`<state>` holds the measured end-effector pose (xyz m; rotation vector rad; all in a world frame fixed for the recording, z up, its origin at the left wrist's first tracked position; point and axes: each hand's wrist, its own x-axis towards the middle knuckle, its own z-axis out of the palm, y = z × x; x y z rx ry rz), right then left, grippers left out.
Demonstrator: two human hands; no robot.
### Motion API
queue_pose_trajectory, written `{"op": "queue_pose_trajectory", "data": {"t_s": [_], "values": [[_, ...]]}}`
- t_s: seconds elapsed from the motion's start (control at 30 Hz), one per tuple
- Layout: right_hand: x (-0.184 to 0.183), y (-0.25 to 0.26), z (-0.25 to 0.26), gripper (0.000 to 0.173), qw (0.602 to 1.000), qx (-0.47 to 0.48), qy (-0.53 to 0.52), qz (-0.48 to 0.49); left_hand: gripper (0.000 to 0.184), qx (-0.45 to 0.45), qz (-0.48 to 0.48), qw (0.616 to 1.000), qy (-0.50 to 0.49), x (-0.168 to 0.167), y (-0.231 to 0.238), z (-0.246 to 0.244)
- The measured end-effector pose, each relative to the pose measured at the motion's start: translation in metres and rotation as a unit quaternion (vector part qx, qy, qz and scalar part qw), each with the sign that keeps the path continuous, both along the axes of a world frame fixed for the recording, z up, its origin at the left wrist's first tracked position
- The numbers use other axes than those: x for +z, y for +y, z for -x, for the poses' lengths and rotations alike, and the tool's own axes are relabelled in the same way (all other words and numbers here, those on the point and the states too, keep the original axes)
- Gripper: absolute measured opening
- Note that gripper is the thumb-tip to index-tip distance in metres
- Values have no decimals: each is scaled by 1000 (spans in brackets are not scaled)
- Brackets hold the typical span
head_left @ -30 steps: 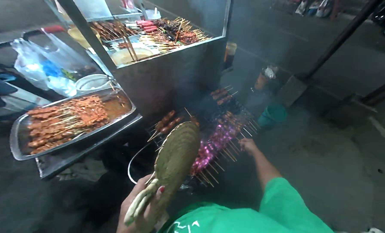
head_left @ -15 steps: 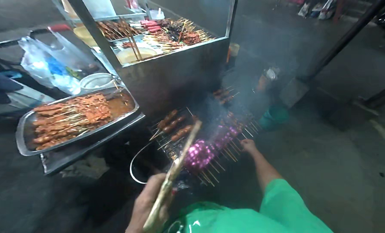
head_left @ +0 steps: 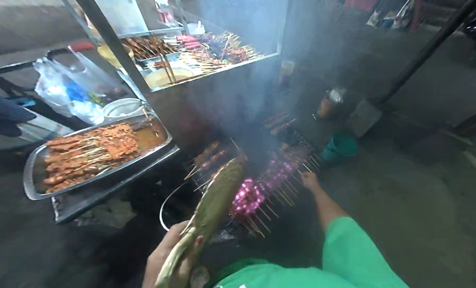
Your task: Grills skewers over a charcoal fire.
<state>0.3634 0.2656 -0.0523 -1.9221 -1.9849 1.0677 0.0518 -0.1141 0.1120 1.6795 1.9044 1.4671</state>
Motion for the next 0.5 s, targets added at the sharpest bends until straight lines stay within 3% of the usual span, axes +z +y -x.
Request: {"op": "queue_pose_trajectory", "data": {"t_s": [0.23, 0.33, 0.4, 0.5], "values": [[6, 1, -4, 33, 997, 49, -52, 3, 38, 22, -4, 999, 31, -3, 9, -5], [8, 6, -3, 36, 997, 27, -59, 33, 39, -36, 41, 998, -7, -6, 15, -17], [19, 6, -3, 39, 998, 2, -62, 7, 39, -62, 18, 998, -18, -3, 15, -11], [29, 8, -6, 38, 993, -46, -107, -33, 36, 15, -28, 999, 28, 0, 18, 4]]}}
